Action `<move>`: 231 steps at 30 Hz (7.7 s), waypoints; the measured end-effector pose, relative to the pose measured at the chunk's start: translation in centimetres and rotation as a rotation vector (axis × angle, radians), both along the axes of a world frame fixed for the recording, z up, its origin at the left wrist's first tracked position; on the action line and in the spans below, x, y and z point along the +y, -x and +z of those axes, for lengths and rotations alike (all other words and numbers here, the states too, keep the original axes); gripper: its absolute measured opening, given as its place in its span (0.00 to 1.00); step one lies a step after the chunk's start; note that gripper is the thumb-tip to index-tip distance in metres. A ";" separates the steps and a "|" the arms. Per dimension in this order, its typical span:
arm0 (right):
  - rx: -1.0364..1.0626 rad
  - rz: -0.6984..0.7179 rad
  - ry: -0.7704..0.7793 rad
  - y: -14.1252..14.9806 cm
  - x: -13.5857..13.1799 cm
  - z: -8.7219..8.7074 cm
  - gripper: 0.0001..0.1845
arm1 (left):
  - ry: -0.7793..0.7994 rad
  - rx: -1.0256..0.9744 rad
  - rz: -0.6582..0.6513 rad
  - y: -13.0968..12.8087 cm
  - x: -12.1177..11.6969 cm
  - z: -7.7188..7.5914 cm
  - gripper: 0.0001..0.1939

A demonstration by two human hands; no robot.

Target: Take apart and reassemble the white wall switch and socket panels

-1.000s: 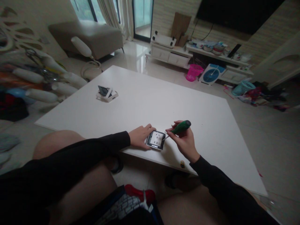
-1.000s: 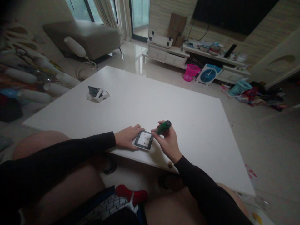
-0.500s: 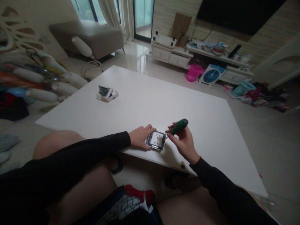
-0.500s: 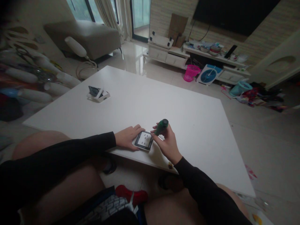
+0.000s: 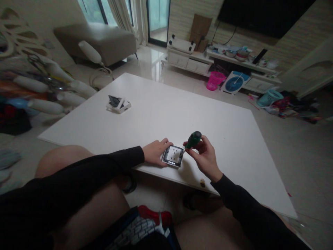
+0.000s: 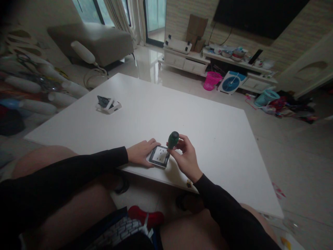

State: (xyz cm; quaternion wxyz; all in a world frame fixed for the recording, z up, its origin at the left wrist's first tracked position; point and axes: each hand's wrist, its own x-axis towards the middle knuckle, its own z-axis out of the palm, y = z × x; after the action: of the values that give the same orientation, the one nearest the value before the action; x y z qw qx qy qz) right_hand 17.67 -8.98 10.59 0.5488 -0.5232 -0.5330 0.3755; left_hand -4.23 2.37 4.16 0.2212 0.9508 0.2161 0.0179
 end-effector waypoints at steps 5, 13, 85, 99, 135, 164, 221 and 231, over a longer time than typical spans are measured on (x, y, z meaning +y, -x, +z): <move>0.018 0.023 -0.015 0.1 -0.1 -0.1 0.23 | 0.005 -0.006 -0.004 0.0 0.0 0.2 0.46; 0.032 -0.009 -0.019 0.2 -0.2 0.1 0.21 | 0.018 -0.014 0.004 0.0 0.0 0.2 0.46; 0.107 -0.002 -0.009 0.4 -0.3 0.2 0.19 | -0.010 -0.011 0.000 0.0 -0.1 0.2 0.46; 0.093 -0.057 -0.021 0.5 -0.4 0.4 0.21 | -0.010 -0.026 0.011 0.0 -0.1 0.0 0.47; 0.081 -0.113 0.021 0.3 -0.3 0.1 0.28 | 0.015 -0.051 0.004 0.0 0.0 -0.1 0.46; -0.255 -0.166 0.039 -1.0 0.0 0.4 0.08 | 0.126 -0.260 0.002 0.0 -0.1 -0.9 0.43; -0.195 0.054 0.323 0.0 0.0 -2.7 0.18 | -0.034 -0.487 0.068 0.2 -0.5 -0.2 0.37; -0.312 0.103 0.311 0.2 -0.3 -2.6 0.08 | -0.025 -0.453 0.093 0.1 -0.5 -0.2 0.37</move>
State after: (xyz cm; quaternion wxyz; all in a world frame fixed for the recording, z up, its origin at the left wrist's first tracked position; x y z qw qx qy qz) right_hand 17.49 -9.32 7.94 0.3527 -0.6250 -0.5733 0.3953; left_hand -4.33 1.88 3.99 0.2511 0.9143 0.2041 0.2438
